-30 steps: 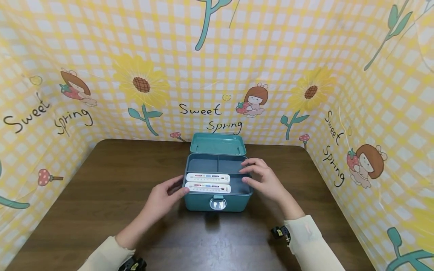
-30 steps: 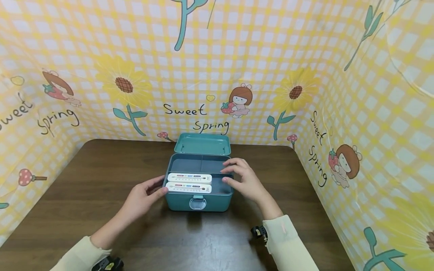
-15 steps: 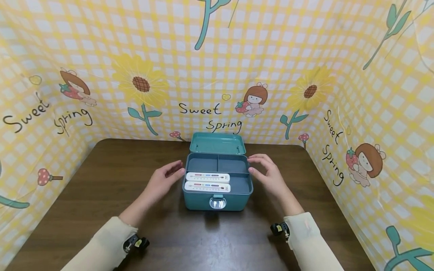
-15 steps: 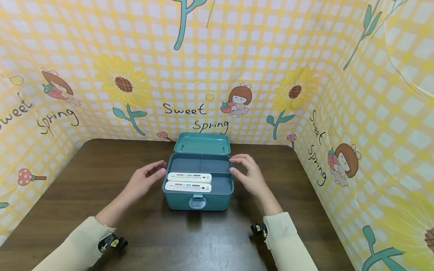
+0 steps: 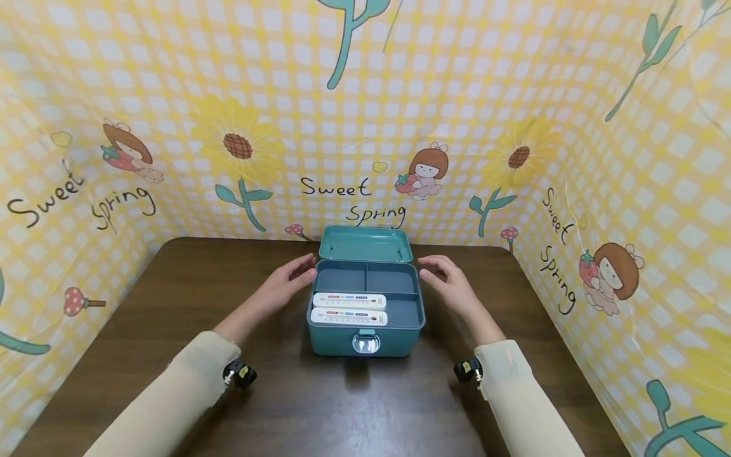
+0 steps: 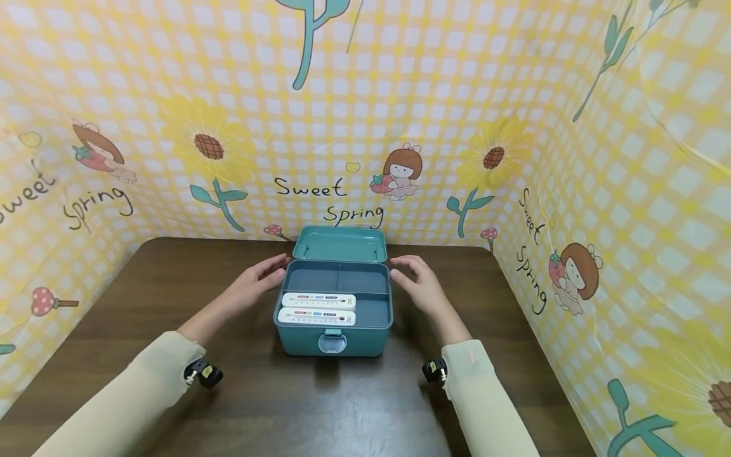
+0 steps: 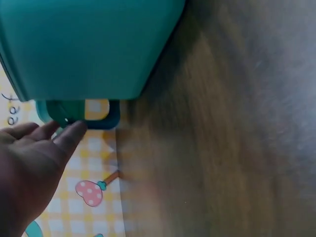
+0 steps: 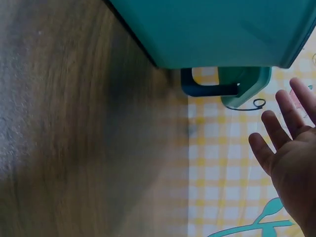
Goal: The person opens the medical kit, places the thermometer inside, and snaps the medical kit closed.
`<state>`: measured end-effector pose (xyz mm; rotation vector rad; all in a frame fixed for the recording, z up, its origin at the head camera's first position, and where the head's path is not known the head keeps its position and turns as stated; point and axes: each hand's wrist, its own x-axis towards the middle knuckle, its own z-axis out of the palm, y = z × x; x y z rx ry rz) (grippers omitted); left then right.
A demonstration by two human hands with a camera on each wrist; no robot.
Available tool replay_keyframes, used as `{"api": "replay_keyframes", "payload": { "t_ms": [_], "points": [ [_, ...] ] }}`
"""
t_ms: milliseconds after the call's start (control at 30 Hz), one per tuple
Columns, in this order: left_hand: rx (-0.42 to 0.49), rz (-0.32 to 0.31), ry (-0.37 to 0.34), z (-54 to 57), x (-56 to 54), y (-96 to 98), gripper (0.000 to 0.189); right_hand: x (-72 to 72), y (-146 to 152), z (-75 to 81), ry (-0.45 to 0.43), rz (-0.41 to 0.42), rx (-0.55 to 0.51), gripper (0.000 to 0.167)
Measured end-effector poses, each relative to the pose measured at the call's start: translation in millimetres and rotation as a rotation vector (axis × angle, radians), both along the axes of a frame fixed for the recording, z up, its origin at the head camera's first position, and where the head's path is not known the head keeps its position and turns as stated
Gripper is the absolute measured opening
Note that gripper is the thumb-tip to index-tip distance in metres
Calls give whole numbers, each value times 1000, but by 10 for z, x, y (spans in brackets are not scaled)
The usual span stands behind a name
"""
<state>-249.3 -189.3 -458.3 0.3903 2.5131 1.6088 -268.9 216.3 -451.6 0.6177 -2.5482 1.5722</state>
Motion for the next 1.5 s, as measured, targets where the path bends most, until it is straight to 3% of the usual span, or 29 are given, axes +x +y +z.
{"api": "replay_keyframes", "payload": {
  "t_ms": [100, 367, 500, 600, 733, 833, 1167, 1500],
  "points": [
    [-5, -17, 0, -21, -85, 16, 74, -31, 5, 16, -67, 20, -4, 42],
    [-9, -37, -20, -85, -252, 39, 79, 78, -67, 237, -198, 44, 25, 54],
    [6, -90, -21, -120, -306, 36, 80, 50, -99, 207, -254, 80, 21, 55],
    [28, -121, -36, -141, -344, 45, 82, -42, -77, 59, -298, 121, -58, 57],
    [46, -126, -39, -145, -360, 37, 80, -177, -64, -146, -284, 190, -132, 59],
    [50, -128, -45, -146, -360, 10, 78, -217, -71, -209, -251, 220, -125, 60],
    [55, -134, -31, -115, -412, -39, 79, -258, -60, -213, -205, 212, -119, 60],
    [157, -203, 39, -83, -413, -26, 78, -315, -42, -210, -166, 220, -152, 66]
  ]
}}
